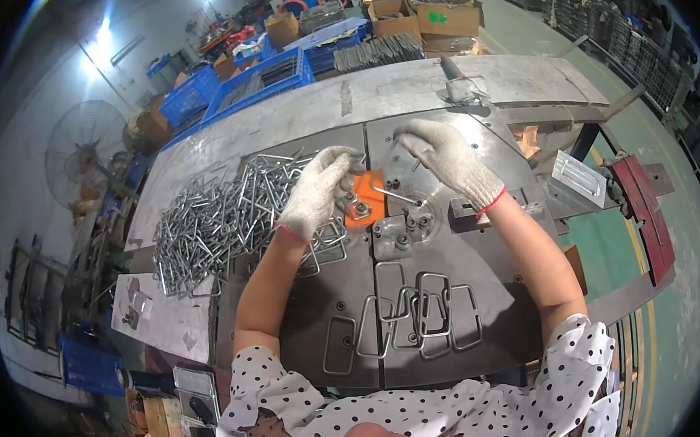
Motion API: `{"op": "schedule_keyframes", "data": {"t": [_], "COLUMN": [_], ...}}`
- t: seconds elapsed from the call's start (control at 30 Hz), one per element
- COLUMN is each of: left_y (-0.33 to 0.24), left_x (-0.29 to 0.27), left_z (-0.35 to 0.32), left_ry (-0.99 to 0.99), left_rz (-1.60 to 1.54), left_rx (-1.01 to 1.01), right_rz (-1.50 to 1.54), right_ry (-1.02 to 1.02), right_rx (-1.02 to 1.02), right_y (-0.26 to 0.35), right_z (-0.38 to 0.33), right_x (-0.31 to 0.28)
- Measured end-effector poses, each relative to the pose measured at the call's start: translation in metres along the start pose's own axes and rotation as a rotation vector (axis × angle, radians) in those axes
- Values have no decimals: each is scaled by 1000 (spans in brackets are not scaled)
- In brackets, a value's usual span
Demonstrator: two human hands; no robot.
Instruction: Bending metal wires into rectangular frames using a manual jig on a workbench.
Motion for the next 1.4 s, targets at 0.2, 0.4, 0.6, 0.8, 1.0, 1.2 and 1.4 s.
{"op": "schedule_keyframes", "data": {"t": [0.2,0.4,0.6,0.8,1.0,1.2,1.4], "left_y": [-1,-6,5,7,15,18,33], "left_x": [-5,7,24,47,61,59,82], "left_z": [0,-5,-3,2,2,4,12], "left_ry": [-86,-38,34,101,183,170,201], "left_rz": [-41,-84,-67,-16,89,103,8], "left_rx": [36,31,56,138,118,165,241], "right_rz": [-332,-448,-517,-528,-587,-612,-684], "right_ry": [275,101,244,362,401,399,468], "right_rx": [-289,-185,-175,-139,-118,-159,-83], "right_y": [5,-11,-41,-65,-61,-55,-52], "right_z": [-8,-9,-16,-33,-30,-35,-30], "right_x": [28,31,18,31,33,31,32]}}
Point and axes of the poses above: each hand's wrist, its own z-axis towards the middle knuckle, its own x-axis out of the palm, y = z × x, the point moved 1 cm from there along z, towards the middle knuckle, and after that the axes turned 12 degrees about -x, right-handed, at the moved point
